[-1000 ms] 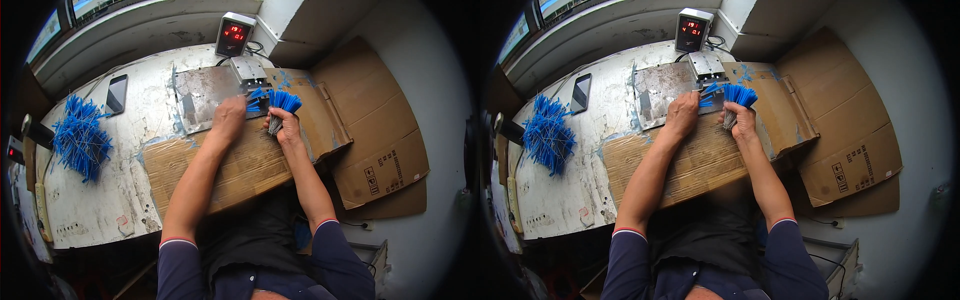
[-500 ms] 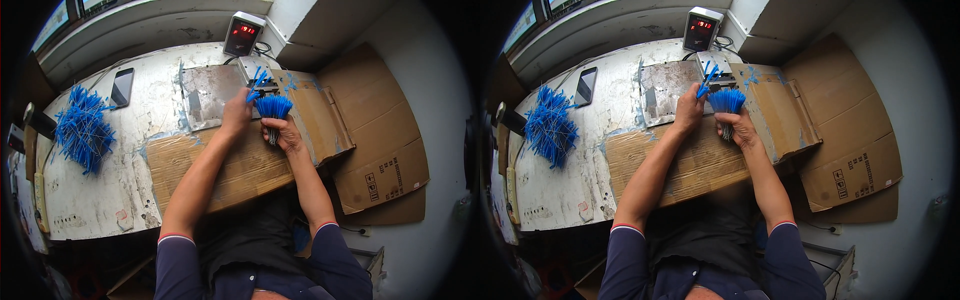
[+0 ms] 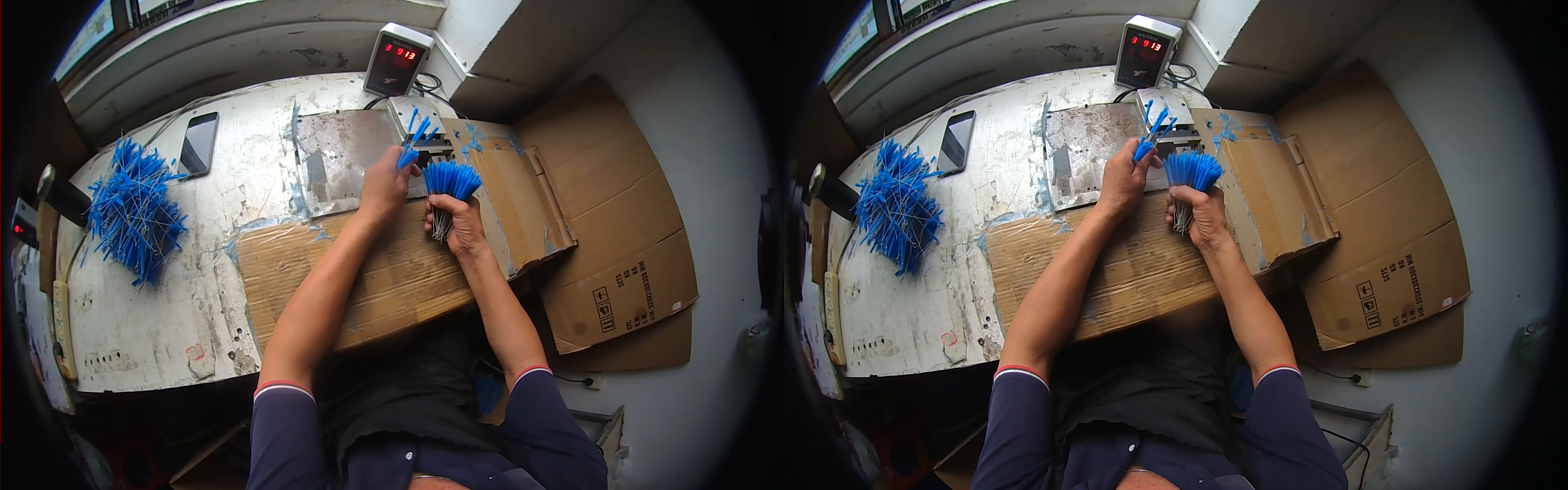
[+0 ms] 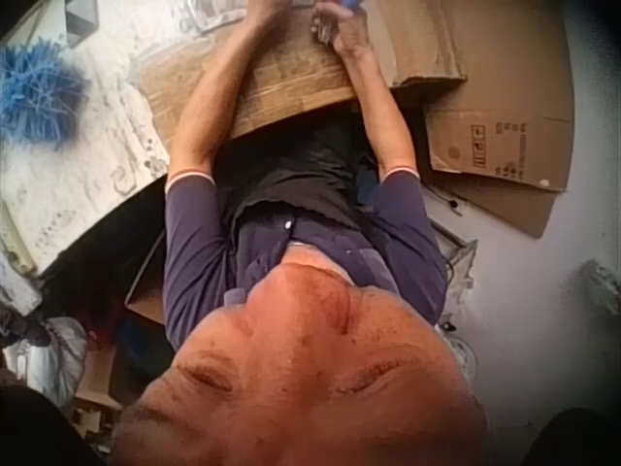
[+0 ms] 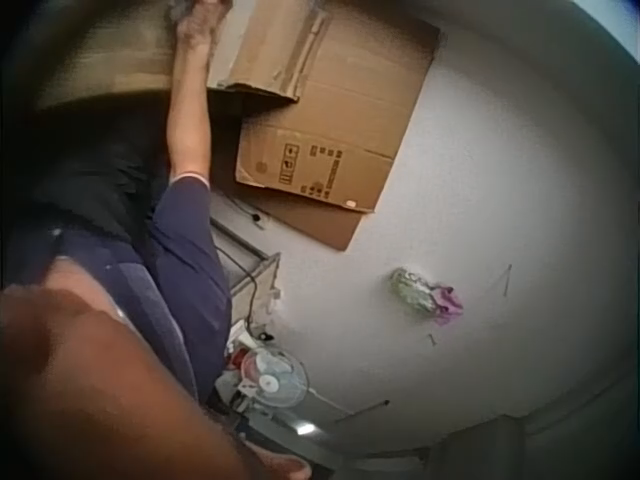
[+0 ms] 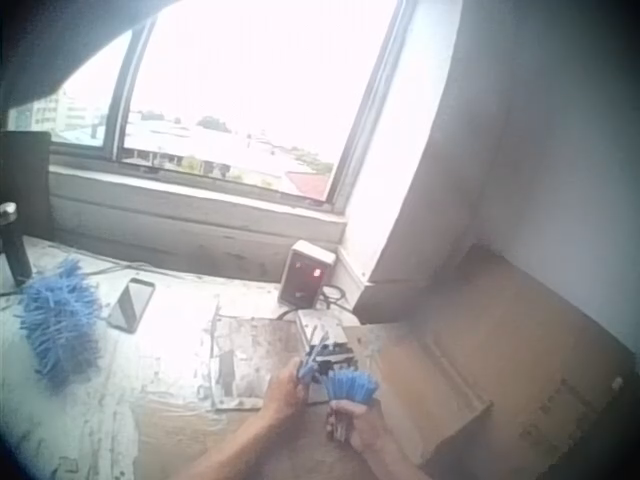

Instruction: Manually assemble and secure blue brush-like components using a small workbench fixture.

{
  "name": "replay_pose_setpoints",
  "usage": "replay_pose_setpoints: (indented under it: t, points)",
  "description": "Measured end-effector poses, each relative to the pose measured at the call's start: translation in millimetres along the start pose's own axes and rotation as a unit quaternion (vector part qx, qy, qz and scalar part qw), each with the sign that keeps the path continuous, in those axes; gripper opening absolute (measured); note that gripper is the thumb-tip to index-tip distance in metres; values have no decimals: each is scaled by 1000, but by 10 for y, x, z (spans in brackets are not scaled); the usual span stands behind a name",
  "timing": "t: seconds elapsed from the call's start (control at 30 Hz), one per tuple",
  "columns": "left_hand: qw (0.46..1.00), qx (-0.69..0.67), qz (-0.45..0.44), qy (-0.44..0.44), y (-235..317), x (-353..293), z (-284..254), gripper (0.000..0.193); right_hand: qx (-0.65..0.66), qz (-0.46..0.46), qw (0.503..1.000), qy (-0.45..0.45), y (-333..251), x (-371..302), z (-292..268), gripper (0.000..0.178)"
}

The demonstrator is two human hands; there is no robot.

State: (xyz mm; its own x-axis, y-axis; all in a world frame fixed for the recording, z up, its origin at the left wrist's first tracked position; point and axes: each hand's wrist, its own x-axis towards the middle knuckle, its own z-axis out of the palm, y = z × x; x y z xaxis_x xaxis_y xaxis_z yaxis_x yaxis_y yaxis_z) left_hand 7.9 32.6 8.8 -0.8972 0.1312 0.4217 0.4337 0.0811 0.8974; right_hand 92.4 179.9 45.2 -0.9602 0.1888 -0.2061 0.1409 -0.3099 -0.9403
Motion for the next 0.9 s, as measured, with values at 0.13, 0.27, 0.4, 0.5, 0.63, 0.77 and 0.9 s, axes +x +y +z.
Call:
replay_pose_setpoints:
  t: [0.13,0.27,0.4,0.5,0.63,0.77,0.9]
  points:
    - [1000,12,-13,25,-10,-9,-112,16,-21,36,999,-7,8,-1,73,17]
    - [1000,-18,-13,10,-49,-44,-179,14,-46,37,998,-5,15,21,199,17]
    - [999,5,38,-1,-38,-52,4,24,-72,18,997,-23,-43,-51,123,16]
    - [999,2,53,-6,-78,-66,92,25,-59,17,998,-14,17,0,-7,15]
    - [995,23,51,86,-110,-69,93,23,21,18,1000,-7,245,231,-193,14]
    - [979,37,47,194,-58,-6,-40,22,72,-19,997,35,245,335,-331,12]
    - [987,36,42,148,-13,-81,36,24,-61,-71,995,-25,168,184,-112,18]
